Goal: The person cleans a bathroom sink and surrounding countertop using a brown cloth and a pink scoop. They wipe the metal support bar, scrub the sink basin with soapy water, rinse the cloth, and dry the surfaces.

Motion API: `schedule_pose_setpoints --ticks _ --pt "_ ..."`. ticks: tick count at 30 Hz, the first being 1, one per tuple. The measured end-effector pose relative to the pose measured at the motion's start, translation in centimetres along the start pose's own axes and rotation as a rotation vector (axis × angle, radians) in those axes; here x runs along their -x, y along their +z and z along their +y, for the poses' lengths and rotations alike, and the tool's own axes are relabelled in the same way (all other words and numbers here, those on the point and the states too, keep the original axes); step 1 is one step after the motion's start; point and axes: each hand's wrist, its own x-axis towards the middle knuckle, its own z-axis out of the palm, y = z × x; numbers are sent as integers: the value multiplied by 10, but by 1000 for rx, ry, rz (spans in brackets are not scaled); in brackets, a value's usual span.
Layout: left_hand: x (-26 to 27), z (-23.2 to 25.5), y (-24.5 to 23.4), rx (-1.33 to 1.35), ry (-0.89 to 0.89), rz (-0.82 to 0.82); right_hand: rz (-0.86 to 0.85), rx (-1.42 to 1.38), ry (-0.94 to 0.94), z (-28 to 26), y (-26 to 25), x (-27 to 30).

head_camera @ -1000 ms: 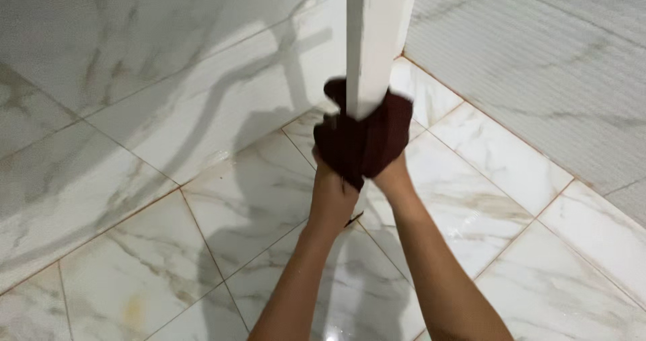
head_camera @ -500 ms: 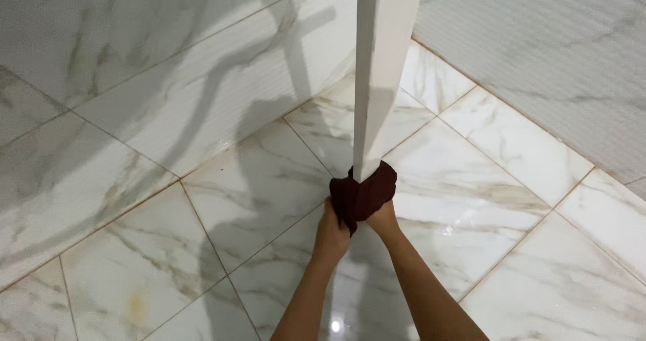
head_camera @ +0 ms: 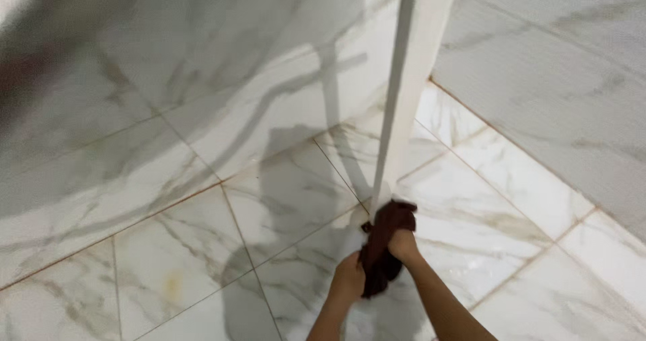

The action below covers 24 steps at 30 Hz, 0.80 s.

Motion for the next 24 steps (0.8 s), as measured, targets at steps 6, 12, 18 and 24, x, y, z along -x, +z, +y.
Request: schedule_pose_setpoints --ticks 6,12,18,24 --pt "85 74 -59 46 49 124 -667 -127 251 -140 -125 61" --pt "195 184 -133 230 372 213 -77 -566 -330 -300 -163 85" --pt "322 240 -192 330 797 208 793 -125 -419 -398 -241 54" --pt "323 235 -217 101 480 276 794 -159 -837 -537 -214 13"
